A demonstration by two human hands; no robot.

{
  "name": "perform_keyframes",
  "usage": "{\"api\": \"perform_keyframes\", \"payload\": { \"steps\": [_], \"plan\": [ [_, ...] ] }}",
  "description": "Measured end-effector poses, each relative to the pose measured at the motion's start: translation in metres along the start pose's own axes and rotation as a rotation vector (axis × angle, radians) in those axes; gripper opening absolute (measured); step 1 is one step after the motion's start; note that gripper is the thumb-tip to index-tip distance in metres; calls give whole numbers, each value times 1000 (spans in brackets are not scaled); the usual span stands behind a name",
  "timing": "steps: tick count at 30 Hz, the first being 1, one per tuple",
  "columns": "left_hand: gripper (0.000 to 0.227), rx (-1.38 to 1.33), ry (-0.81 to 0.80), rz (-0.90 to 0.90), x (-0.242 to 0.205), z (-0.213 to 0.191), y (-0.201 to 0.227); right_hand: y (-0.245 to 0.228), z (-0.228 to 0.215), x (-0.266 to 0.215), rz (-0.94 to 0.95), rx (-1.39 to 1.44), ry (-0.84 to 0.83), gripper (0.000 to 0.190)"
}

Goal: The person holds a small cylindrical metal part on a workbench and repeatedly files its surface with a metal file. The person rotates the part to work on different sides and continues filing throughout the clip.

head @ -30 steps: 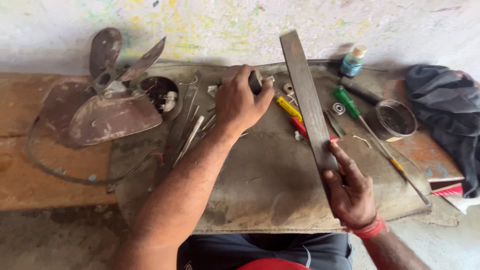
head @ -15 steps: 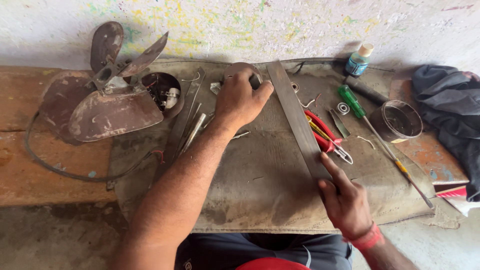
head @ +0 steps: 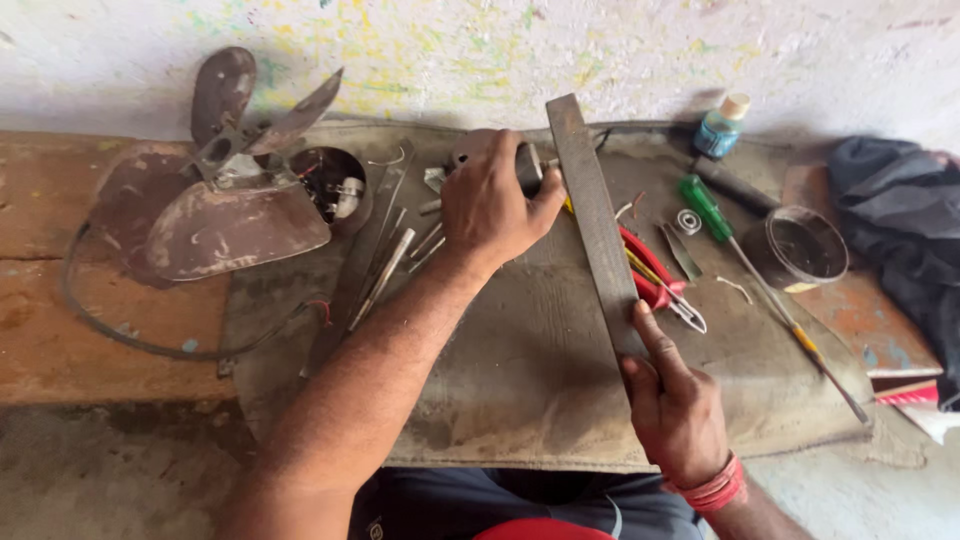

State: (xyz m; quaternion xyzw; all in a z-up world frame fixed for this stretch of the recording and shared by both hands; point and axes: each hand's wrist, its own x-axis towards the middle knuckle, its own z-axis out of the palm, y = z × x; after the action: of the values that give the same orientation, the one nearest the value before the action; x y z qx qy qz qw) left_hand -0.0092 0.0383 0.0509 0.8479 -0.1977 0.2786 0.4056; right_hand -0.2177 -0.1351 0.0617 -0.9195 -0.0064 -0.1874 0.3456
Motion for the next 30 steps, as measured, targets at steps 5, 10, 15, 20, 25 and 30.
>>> {"api": "perform_keyframes", "payload": {
  "steps": [5, 10, 15, 20, 25, 30],
  "plan": [
    [45, 117, 149, 295, -14, 16, 12, 4, 9, 61, -161, -22, 104, 50],
    [46, 212, 241, 330, -2, 3, 8, -8, 11, 73, -390, -7, 146, 49],
    [48, 242, 316, 429, 1, -1, -3, -11, 5, -4, 49, 6, 7, 57],
    [51, 263, 330, 582, -9, -2, 5, 2, 4, 67, 16, 33, 8, 51],
    [49, 242, 415, 627, -6, -13, 3, 1, -2, 116, 142, 295, -206, 44],
    [45, 124, 342, 470, -3, -1, 1, 22, -3, 53, 101, 586, 9, 49]
  ]
}}
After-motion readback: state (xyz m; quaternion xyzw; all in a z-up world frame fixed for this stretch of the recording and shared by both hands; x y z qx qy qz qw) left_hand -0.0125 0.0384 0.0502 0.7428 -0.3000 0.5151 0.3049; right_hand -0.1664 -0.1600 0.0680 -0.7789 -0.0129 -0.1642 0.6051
